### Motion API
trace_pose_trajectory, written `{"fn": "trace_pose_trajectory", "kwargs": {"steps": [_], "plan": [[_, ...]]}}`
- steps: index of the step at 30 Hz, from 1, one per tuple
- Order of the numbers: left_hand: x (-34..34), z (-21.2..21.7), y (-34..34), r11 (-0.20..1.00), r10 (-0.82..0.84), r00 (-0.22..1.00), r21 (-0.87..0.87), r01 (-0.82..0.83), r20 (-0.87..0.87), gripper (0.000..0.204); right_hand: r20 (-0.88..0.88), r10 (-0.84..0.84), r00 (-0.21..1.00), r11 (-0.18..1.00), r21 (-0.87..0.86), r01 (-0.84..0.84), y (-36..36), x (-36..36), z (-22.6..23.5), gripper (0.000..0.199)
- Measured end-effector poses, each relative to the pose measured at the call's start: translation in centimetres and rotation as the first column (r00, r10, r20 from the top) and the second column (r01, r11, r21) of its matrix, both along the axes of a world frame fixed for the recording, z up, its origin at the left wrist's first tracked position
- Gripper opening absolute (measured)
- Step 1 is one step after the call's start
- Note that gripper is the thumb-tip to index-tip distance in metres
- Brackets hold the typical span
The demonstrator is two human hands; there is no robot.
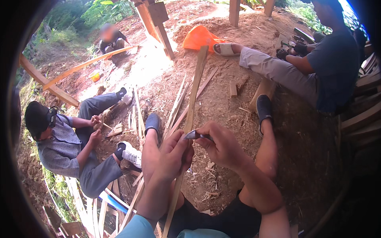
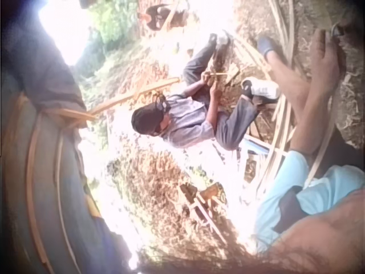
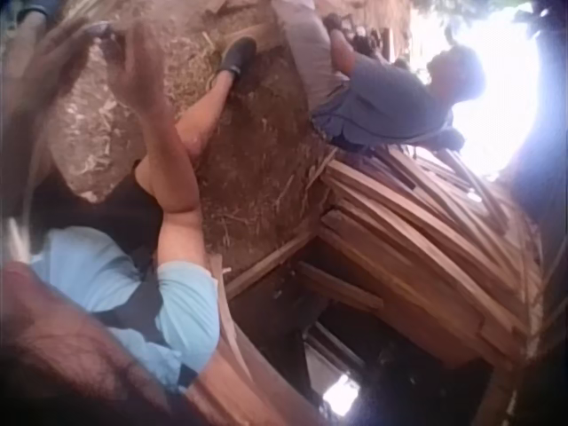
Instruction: The person uses a knife to shave thin strips from a wooden stick, repeatedly peeling off layers. Other people are also working on wood nearby in an outdoor setting.
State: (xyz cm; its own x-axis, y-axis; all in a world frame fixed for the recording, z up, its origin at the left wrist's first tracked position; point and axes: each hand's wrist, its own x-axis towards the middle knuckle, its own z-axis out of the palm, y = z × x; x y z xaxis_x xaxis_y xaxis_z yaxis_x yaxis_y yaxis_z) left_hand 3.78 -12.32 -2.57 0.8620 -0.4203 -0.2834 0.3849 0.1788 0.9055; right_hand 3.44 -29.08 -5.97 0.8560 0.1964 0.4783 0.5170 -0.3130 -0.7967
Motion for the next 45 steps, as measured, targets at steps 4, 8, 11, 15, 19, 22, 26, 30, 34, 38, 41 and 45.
{"fn": "trace_pose_trajectory", "kwargs": {"steps": [4,8,11,15,19,22,26,30,34,38,41,45], "plan": [[-0.5,0.2,-0.3,1.0,0.003,0.999,0.024,-0.004,0.033,0.018,0.031,-0.017,0.999,0.999,0.052,0.016,0.0,0.0,-0.1,0.021],[-0.9,0.8,-0.9,0.999,-0.009,1.0,0.035,0.009,0.021,0.018,0.077,-0.121,0.99,0.986,0.122,0.111,0.7,-0.5,0.5,0.013],[-1.0,0.8,-0.8,0.999,-0.044,0.999,-0.027,0.044,0.01,0.019,0.101,-0.144,0.984,0.978,0.169,0.126,0.7,-0.5,0.3,0.014],[-1.5,1.0,-0.3,0.994,-0.071,0.996,-0.074,0.075,0.047,0.021,0.211,-0.137,0.968,0.985,0.135,0.11,0.9,0.0,0.1,0.016],[-0.9,1.0,1.3,0.994,-0.068,0.998,-0.081,0.067,-0.014,0.021,0.193,-0.097,0.976,0.994,0.06,0.087,1.7,0.4,1.0,0.017],[-0.3,1.3,1.5,0.992,0.03,0.995,-0.115,-0.041,-0.098,0.021,0.154,-0.055,0.987,0.998,-0.006,0.057,2.1,0.3,1.2,0.017],[-0.1,1.3,1.3,0.996,0.023,0.996,-0.088,-0.031,-0.091,0.021,0.097,-0.03,0.995,0.998,0.055,0.024,2.1,0.4,0.9,0.014],[-0.3,1.2,0.8,0.996,0.042,0.999,-0.075,-0.044,-0.033,0.022,0.0,-0.017,1.0,0.992,0.124,0.017,1.3,0.8,0.7,0.018],[-0.6,2.2,-0.3,0.998,0.055,0.998,-0.006,-0.055,-0.035,0.024,-0.043,-0.074,0.996,0.949,0.303,0.083,1.3,0.9,0.9,0.014],[-0.8,2.3,-0.6,0.996,0.083,0.996,0.024,-0.084,0.035,0.025,0.037,-0.121,0.992,0.954,0.279,0.106,1.3,0.9,0.9,0.015],[-0.7,2.0,-0.4,0.997,0.074,0.997,-0.014,-0.074,0.025,0.025,0.039,-0.102,0.994,0.932,0.352,0.082,1.9,1.1,0.3,0.015],[-0.8,2.9,-0.3,0.994,0.105,0.994,0.033,-0.105,0.003,0.024,-0.025,-0.008,1.0,0.93,0.368,0.017,1.5,1.0,0.6,0.015]]}}
